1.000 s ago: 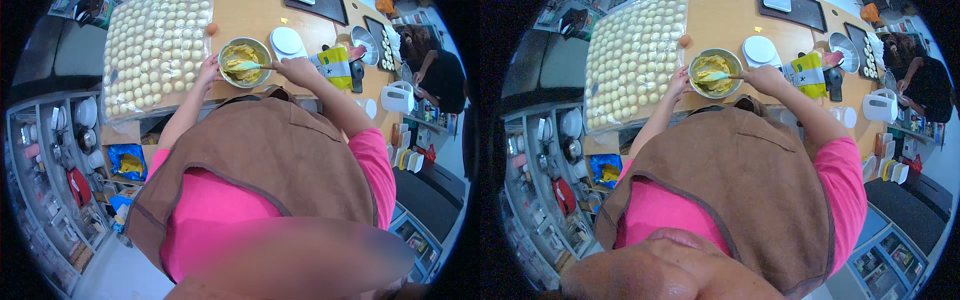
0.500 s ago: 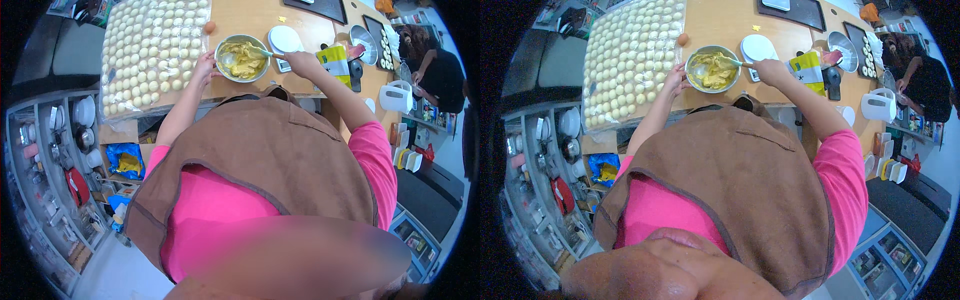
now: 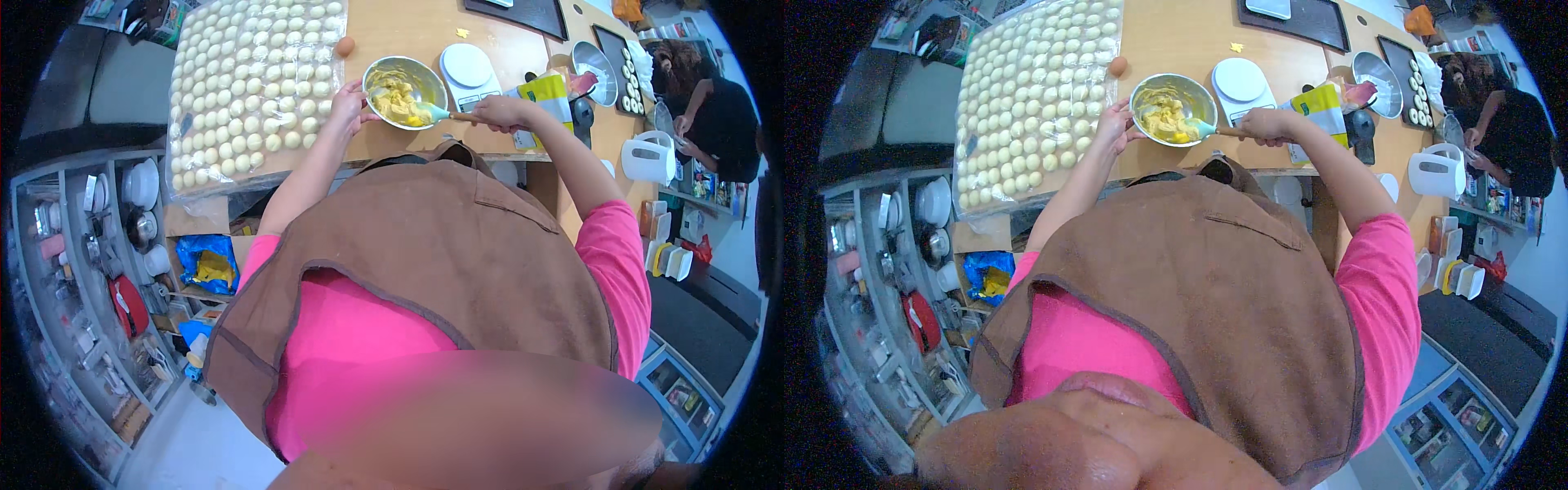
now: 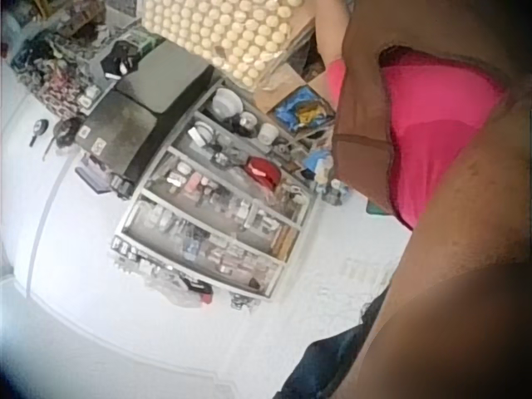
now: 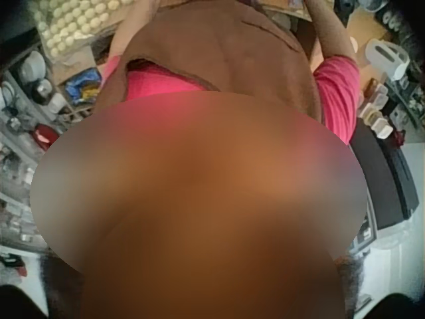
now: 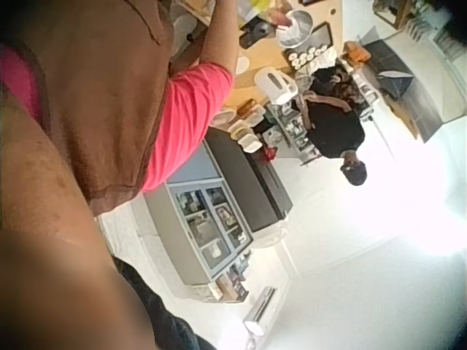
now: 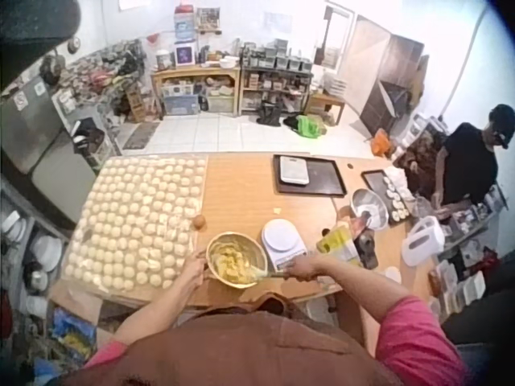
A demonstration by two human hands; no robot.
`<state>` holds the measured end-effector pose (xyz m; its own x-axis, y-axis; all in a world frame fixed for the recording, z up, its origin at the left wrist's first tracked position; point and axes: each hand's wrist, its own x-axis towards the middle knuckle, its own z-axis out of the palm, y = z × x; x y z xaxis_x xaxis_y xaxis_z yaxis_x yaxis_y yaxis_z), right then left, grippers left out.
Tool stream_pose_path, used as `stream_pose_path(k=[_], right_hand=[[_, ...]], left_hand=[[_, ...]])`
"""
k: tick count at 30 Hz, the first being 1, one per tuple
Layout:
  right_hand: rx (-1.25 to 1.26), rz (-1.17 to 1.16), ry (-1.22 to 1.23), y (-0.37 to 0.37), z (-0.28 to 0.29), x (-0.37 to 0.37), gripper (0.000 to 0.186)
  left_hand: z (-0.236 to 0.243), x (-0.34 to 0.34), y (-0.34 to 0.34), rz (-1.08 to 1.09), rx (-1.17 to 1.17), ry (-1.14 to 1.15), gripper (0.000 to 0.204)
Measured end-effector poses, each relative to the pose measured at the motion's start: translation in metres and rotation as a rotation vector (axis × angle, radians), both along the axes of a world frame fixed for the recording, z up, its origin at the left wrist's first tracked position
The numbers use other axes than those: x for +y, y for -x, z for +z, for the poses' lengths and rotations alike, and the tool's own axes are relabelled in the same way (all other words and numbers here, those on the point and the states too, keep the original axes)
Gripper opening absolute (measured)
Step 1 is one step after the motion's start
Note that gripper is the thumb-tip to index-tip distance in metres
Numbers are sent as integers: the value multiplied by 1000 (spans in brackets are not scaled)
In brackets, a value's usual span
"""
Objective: The person cracks an egg into a bowl of yellow dough and then stirs the mixture with a spatula.
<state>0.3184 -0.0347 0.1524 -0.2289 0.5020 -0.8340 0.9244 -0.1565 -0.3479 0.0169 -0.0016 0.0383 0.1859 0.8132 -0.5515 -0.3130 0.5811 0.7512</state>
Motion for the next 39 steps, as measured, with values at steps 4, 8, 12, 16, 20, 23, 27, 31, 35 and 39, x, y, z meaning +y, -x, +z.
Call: stream_pose_path(k=[4,8,12,16,20,23,27,31,35,39], right_hand=[[222,-254,233,0,-21,-4,24],[443,-544,502,7,-59,-23,28],[504,-568,474,19,-90,-41,31],[164,-43,-197,34,-78,-38,25],[-41,211,-617,48,-54,-38,31],[45,190,-589,43,-56,-37,30],[241,99,-547,34,-72,-33,31],[210,157,-595,36,-66,-30,31],[-72,286,-756,43,-52,-35,26],[-50,277,-752,43,-59,-42,34]], left_hand=[[-1,-7,0,19,-1,16,41],[-3,-19,3,4,30,-10,42],[-6,-31,8,31,55,9,42],[-22,-38,13,48,25,17,41],[-30,-41,19,42,-12,39,43],[-37,-40,21,41,-17,3,43],[-27,-42,18,-12,5,-14,43],[-27,-42,20,1,23,-32,42],[-32,-41,23,-26,60,-21,41],[-23,-38,20,-45,87,-13,41]])
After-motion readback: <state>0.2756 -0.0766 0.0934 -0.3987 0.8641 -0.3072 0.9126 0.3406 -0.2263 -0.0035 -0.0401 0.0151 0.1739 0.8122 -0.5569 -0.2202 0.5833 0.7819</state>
